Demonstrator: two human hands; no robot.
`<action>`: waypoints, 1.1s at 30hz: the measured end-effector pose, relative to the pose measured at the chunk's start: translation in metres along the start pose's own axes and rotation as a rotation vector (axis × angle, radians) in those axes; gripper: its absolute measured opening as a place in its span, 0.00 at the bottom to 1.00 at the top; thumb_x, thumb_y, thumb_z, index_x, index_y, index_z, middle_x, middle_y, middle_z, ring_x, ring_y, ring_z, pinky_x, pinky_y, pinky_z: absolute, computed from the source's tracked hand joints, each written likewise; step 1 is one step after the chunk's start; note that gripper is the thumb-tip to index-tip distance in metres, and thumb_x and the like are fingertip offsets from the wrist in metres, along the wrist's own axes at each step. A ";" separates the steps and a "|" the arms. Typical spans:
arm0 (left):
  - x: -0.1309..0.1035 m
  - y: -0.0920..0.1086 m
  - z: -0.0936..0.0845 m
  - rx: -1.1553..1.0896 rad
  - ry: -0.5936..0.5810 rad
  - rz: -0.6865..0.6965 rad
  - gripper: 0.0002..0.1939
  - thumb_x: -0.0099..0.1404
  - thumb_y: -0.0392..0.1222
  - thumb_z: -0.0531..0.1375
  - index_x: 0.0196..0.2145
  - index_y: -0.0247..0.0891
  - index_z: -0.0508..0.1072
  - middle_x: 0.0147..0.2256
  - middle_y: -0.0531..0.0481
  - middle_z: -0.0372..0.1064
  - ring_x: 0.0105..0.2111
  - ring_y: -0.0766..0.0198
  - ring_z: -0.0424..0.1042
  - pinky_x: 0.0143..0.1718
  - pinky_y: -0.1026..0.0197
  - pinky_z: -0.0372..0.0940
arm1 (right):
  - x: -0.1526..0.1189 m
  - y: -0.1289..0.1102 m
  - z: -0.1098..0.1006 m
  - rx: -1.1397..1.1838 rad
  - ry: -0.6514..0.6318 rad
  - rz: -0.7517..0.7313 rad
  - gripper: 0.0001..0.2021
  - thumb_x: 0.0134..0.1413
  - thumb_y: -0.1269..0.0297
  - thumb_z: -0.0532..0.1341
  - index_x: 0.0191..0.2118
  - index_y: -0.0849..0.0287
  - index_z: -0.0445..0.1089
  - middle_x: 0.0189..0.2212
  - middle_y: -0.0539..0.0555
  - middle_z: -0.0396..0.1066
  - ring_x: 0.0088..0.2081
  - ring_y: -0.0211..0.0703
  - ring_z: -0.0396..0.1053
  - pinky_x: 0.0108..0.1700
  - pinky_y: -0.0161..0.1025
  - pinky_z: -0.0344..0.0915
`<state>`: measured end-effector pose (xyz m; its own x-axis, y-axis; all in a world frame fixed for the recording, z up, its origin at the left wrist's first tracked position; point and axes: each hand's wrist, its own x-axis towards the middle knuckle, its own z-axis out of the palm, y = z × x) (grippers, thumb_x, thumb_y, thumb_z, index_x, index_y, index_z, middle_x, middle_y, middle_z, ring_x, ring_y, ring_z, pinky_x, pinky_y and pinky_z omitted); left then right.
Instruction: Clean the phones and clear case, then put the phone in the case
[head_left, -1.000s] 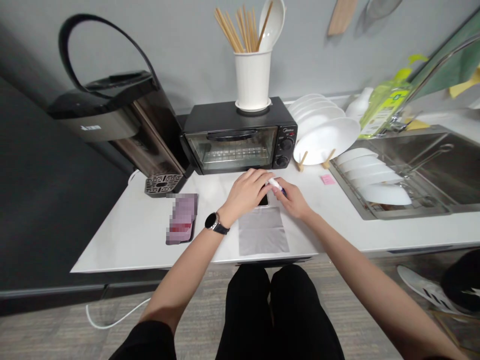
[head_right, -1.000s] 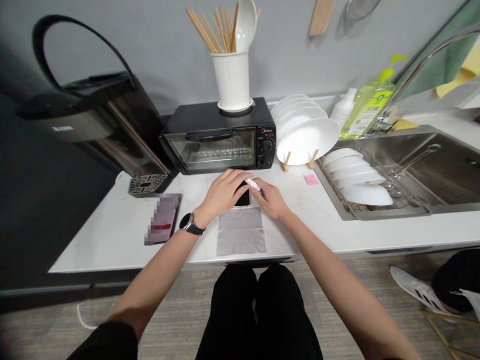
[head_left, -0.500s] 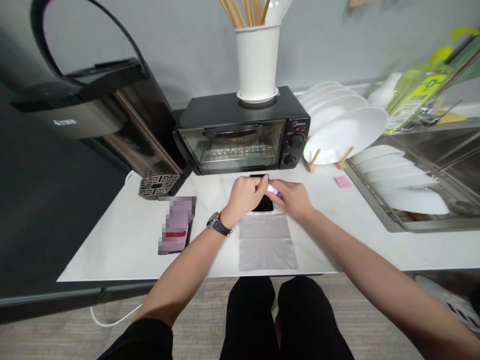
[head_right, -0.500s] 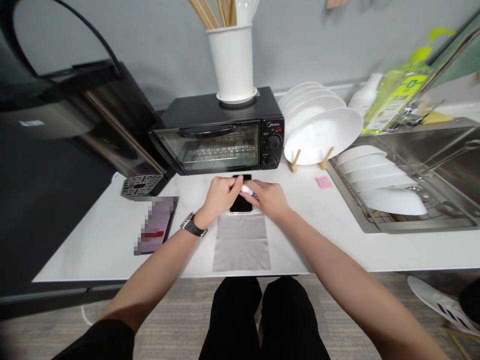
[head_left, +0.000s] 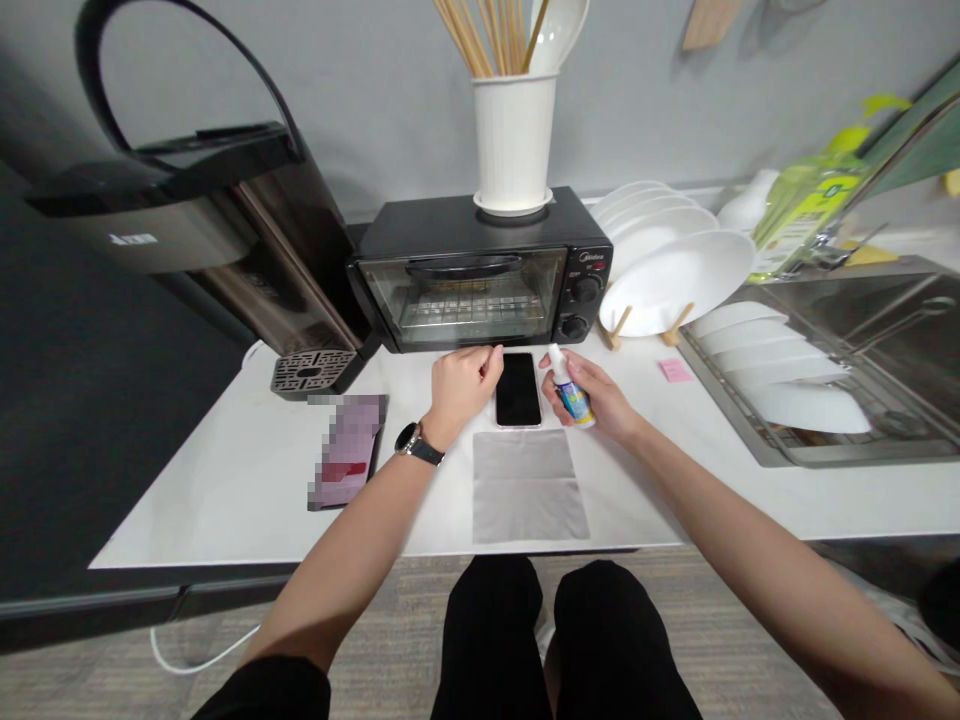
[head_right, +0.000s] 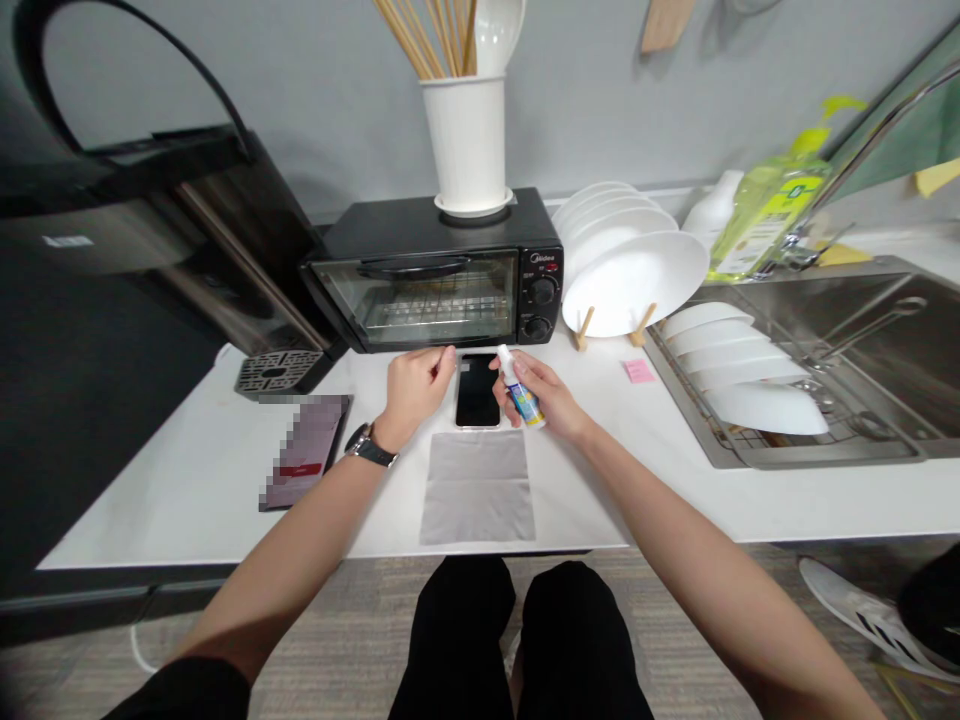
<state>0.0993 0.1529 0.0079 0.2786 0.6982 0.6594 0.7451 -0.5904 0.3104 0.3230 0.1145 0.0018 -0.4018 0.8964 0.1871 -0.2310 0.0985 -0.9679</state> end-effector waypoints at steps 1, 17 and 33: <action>0.000 0.000 0.000 0.016 -0.006 0.007 0.28 0.80 0.49 0.50 0.21 0.40 0.64 0.21 0.51 0.67 0.23 0.64 0.65 0.29 0.57 0.48 | -0.001 -0.002 0.000 0.051 -0.010 0.023 0.25 0.65 0.37 0.60 0.54 0.53 0.64 0.28 0.46 0.72 0.16 0.34 0.61 0.18 0.33 0.54; -0.001 -0.001 0.003 0.120 -0.148 -0.024 0.29 0.83 0.52 0.46 0.29 0.40 0.76 0.29 0.46 0.79 0.29 0.59 0.76 0.30 0.56 0.52 | -0.019 -0.011 0.004 -0.505 -0.299 -0.090 0.22 0.71 0.49 0.62 0.64 0.48 0.69 0.44 0.51 0.76 0.29 0.34 0.67 0.32 0.35 0.64; 0.000 -0.006 0.004 0.140 -0.141 -0.043 0.29 0.82 0.54 0.48 0.27 0.40 0.75 0.29 0.45 0.79 0.27 0.58 0.74 0.29 0.56 0.51 | -0.029 -0.017 0.009 -0.952 -0.608 -0.127 0.16 0.73 0.57 0.58 0.61 0.50 0.69 0.38 0.50 0.77 0.29 0.40 0.67 0.35 0.38 0.62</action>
<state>0.0976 0.1585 0.0031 0.3191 0.7772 0.5424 0.8323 -0.5035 0.2318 0.3306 0.0834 0.0141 -0.8471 0.5234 0.0920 0.3617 0.6947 -0.6217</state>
